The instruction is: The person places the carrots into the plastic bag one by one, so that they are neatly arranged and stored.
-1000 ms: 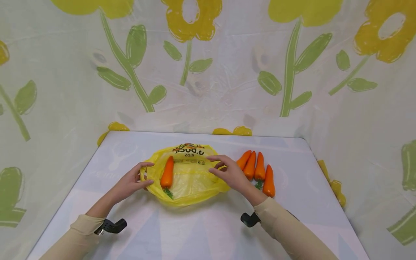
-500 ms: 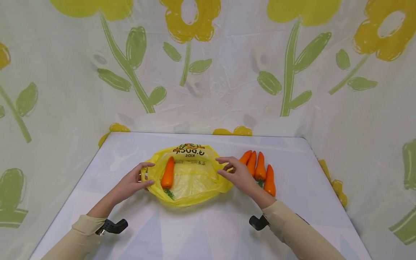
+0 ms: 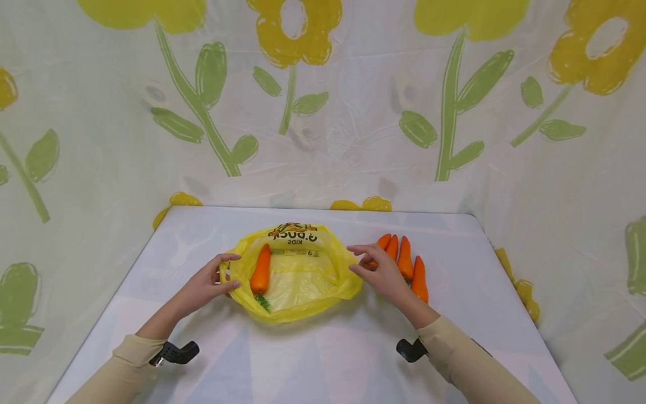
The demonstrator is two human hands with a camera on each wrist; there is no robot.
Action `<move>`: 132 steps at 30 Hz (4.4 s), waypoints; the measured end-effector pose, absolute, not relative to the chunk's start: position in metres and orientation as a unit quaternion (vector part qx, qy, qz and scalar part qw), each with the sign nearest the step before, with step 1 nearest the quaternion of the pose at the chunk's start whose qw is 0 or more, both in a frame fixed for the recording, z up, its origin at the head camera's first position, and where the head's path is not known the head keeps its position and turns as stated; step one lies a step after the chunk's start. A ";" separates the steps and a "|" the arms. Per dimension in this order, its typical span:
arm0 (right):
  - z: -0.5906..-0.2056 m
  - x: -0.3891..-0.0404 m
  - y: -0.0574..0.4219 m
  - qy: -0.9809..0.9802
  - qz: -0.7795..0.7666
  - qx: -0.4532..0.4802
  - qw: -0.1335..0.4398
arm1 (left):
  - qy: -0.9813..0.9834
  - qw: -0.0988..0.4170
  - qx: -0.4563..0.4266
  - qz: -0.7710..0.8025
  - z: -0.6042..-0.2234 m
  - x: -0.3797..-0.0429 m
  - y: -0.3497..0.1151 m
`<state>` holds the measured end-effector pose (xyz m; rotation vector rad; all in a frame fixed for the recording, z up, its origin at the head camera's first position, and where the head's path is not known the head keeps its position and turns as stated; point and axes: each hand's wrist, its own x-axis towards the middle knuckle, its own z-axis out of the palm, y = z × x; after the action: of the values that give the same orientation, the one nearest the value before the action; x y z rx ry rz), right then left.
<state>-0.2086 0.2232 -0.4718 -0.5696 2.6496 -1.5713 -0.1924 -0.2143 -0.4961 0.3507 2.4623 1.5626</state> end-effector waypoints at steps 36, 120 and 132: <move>-0.487 -0.187 0.277 0.890 -0.440 -0.111 -0.036 | 0.833 0.108 0.116 0.530 -0.497 -0.192 -0.216; -0.521 -0.151 0.336 0.910 -0.409 0.064 0.027 | 0.835 0.099 0.112 0.530 -0.500 -0.189 -0.219; -0.519 -0.152 0.345 0.920 -0.383 0.076 0.024 | 0.831 0.101 0.111 0.535 -0.499 -0.187 -0.220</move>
<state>-0.1521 0.3448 -0.5188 0.2360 2.8482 -1.1863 -0.1872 -0.2200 -0.4994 0.3284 2.4557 1.5808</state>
